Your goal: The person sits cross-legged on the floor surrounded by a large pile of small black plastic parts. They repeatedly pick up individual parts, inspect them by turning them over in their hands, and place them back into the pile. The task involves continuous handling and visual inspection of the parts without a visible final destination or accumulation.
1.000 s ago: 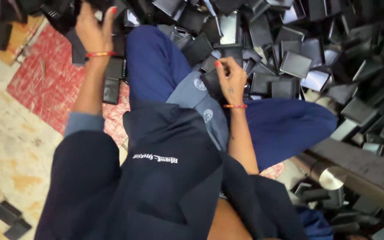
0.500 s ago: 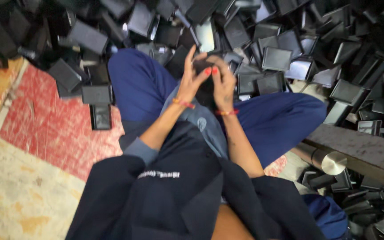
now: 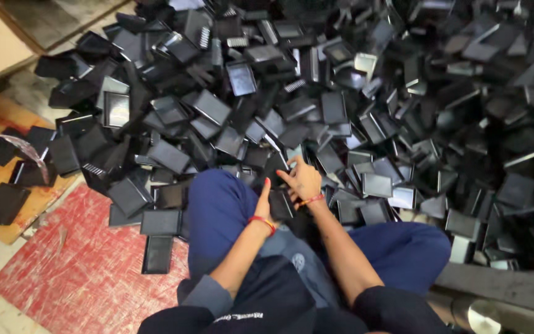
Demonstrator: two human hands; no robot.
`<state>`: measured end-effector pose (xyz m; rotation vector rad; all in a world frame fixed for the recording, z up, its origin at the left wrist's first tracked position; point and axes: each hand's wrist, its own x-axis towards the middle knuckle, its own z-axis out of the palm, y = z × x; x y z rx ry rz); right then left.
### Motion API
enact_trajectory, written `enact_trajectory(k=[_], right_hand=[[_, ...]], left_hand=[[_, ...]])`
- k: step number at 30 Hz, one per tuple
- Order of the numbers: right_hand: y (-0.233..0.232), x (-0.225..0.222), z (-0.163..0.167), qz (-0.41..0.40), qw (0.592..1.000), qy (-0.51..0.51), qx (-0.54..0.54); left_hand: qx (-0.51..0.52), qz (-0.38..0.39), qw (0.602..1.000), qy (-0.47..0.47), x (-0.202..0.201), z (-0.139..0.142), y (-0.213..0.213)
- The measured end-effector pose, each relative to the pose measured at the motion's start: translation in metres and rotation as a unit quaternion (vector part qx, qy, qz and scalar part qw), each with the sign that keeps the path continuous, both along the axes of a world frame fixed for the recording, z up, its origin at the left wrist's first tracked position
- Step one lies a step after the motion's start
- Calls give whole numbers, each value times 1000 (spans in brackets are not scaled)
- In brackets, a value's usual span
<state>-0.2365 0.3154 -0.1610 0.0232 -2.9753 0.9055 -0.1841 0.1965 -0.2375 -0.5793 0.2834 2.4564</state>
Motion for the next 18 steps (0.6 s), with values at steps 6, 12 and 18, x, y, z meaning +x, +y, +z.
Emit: enact_trajectory(k=[6,12,18], right_hand=[[-7,-5,-13,-18,996,-72,-58],[44,6,-15,-6,919,95,-383],[94,72,-26,4,941,28,-336]], left_hand=[[-22,18,998,58,5,-1,8],[-53,40,998,22,2,-4,6],[-91,-6,995,44,8,0,21]])
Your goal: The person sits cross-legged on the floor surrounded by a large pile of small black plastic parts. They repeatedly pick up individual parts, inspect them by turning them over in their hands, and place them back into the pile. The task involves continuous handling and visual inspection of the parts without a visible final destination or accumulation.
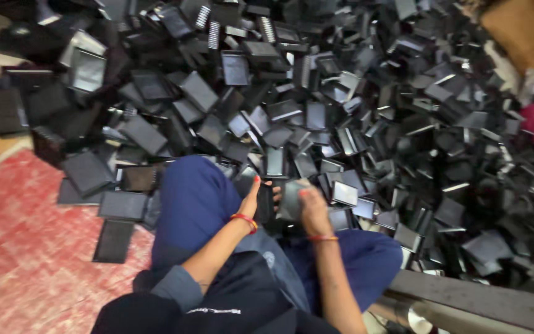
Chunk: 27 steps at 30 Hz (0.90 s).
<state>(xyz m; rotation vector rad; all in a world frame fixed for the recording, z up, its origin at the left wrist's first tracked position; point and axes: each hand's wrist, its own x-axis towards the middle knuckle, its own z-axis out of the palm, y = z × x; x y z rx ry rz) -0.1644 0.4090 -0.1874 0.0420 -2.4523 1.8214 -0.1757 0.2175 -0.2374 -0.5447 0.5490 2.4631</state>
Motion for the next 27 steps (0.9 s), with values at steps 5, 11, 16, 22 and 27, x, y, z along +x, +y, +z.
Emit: enact_trajectory(k=[5,11,16,22,27], right_hand=[[-56,24,-7,-17,970,119,213],[-84,26,17,41,976,9,215],[-45,29,8,83,986,29,144],[-36,26,-9,16,996,-52,-76],[-72,26,-31,-18,995,-25,96]], left_hand=[[-139,-21,990,27,8,-7,3],[-207,79,957,189,11,-28,-6],[-335,40,906,254,10,-29,10],[-151,32,980,127,4,-21,14],[-292,80,938,168,8,-22,12]])
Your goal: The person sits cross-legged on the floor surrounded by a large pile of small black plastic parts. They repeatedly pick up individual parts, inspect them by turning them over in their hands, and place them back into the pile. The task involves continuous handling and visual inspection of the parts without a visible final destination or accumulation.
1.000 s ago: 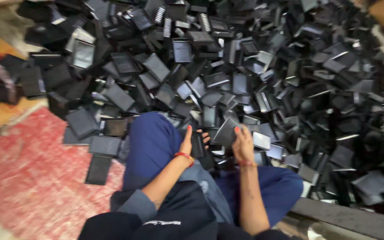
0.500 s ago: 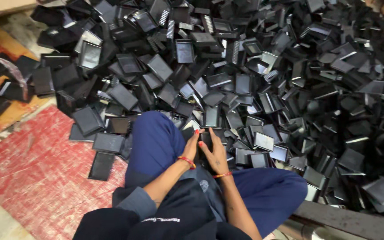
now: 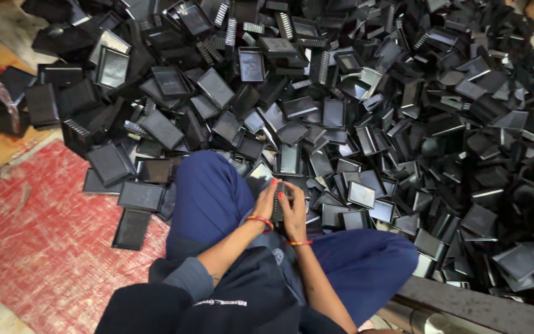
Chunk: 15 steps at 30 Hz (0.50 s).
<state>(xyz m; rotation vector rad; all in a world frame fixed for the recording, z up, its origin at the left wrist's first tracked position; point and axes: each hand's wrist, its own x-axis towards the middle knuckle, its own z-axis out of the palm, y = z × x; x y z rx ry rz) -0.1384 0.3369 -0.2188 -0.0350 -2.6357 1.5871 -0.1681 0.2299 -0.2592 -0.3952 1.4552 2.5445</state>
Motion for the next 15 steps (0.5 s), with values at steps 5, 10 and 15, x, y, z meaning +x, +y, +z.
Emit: enact_trajectory(k=[5,10,15], right_hand=[[-2,-6,3,2,987,22,-157],[-5,6,25,-24,999,-21,-28],[-9,9,27,24,990,142,4]], left_hand=[[-21,25,997,68,0,2,2],[19,-33,999,-13,1,4,1],[-97,-120,977,148,13,10,-7]])
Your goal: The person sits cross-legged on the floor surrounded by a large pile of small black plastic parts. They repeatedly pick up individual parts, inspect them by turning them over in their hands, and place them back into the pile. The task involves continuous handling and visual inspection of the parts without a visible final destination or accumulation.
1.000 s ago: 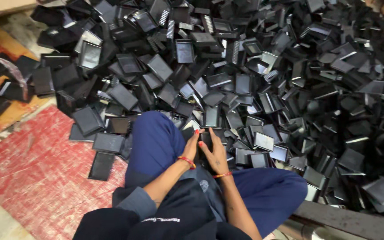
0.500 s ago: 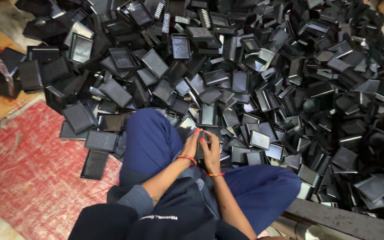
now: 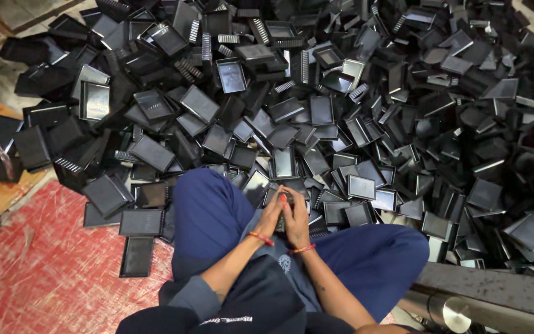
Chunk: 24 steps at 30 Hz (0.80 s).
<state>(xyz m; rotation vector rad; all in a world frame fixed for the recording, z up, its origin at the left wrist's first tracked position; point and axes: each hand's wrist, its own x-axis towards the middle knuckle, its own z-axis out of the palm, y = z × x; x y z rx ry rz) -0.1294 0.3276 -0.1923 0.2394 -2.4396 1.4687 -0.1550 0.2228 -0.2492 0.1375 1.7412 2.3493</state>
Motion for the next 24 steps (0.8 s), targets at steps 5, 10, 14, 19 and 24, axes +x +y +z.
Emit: enact_trajectory(k=[5,10,14,19,24], right_hand=[[29,-5,-14,-170,984,58,-13],[63,-16,-31,-220,974,31,-34],[68,-21,-41,-209,977,9,-44],[64,-21,-39,-242,969,0,-56],[65,-25,-37,-248,968,-7,-46]], left_hand=[[-166,-104,964,182,24,26,-4],[-205,-30,976,71,30,25,2],[-80,-66,995,-6,20,4,5],[-110,-75,990,-42,18,0,6],[-153,-35,987,-17,25,12,9]])
